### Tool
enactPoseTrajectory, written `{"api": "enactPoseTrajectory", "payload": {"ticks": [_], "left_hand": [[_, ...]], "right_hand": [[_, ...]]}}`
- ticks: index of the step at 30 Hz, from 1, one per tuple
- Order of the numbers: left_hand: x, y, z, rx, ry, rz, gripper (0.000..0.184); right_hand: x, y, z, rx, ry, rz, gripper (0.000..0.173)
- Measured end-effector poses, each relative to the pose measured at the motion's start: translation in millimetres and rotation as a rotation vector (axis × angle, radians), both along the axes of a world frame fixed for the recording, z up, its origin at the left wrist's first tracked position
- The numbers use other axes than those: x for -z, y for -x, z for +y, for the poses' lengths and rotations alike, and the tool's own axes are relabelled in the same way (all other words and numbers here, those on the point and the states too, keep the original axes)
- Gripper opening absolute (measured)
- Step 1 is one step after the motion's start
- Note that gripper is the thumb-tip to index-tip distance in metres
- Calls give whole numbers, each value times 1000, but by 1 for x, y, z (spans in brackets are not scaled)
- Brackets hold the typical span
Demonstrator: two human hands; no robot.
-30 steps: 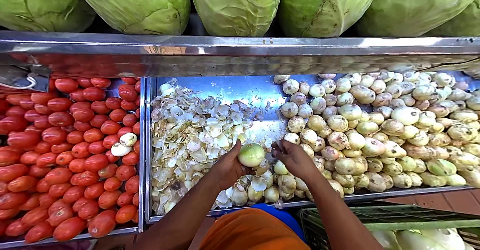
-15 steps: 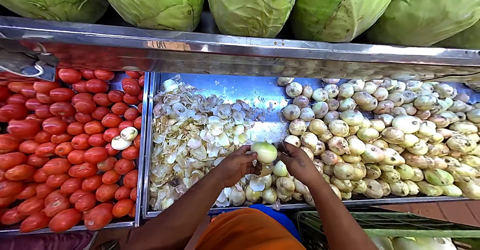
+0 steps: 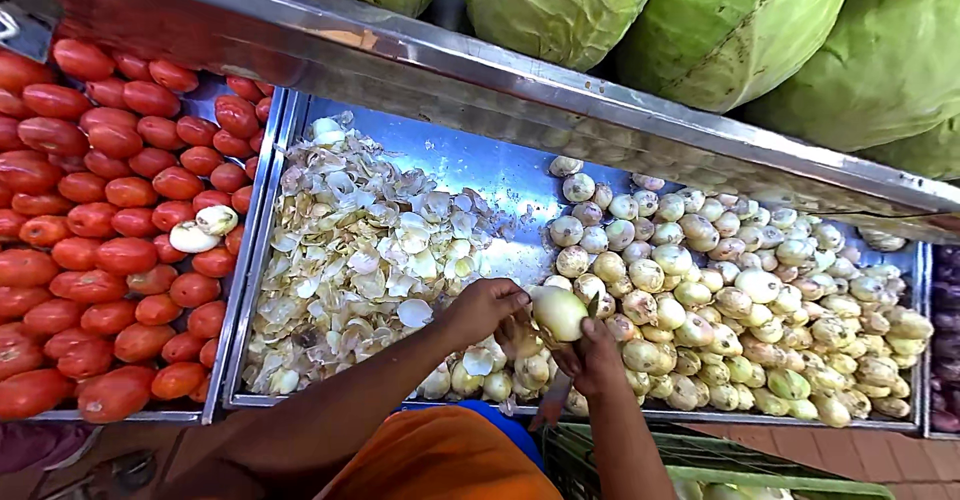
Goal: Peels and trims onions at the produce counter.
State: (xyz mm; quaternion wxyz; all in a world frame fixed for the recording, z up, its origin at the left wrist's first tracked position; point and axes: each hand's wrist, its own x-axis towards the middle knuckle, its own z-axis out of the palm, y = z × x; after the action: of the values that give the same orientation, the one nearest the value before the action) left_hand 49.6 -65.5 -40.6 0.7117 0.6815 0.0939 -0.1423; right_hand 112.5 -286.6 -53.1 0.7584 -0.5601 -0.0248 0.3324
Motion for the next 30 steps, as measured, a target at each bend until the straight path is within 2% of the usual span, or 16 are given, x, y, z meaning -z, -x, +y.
{"api": "enactPoseTrajectory", "payload": {"ticks": [3, 6, 8, 10, 11, 12, 14, 15, 18, 20, 22, 24, 26, 28, 30], "left_hand": [[8, -6, 4, -89, -278, 45, 31], [-1, -2, 2, -307, -318, -59, 41], [-18, 4, -10, -224, -340, -152, 67], [-29, 6, -26, -56, -419, -92, 105], [-31, 4, -31, 13, -464, -37, 114], [-33, 3, -33, 61, -492, 16, 115], [-35, -1, -27, 158, -541, 83, 107], [-34, -1, -24, 206, -582, 86, 96], [-31, 0, -10, 279, -715, -25, 31], [-26, 2, 3, 238, -706, -128, 30], [-12, 3, 13, 104, -714, -237, 34], [8, 1, 19, 50, -802, -289, 54], [19, -1, 21, 102, -847, -278, 89], [24, -1, 16, 105, -766, -359, 111], [35, 0, 11, 76, -577, -464, 116]], "right_hand": [[-3, -1, -3, 5, -96, 86, 56], [-5, 2, 0, 4, -88, 131, 58], [-6, 4, 6, 6, -102, 178, 57], [-7, 7, 12, 21, -126, 230, 54], [-8, 8, 15, 36, -119, 238, 52], [-9, 8, 17, 46, -94, 234, 52], [-10, 8, 20, 51, -43, 222, 52], [-9, 8, 20, 55, -27, 223, 52], [-10, 7, 19, 118, 17, 253, 51], [-10, 2, 19, 165, 42, 272, 57], [-11, -5, 18, 163, 53, 299, 65], [-11, -11, 17, 99, 57, 336, 71], [-12, -16, 18, -23, 84, 375, 76], [-14, -19, 24, -180, 189, 379, 82], [-18, -18, 32, -333, 383, 345, 88]]}}
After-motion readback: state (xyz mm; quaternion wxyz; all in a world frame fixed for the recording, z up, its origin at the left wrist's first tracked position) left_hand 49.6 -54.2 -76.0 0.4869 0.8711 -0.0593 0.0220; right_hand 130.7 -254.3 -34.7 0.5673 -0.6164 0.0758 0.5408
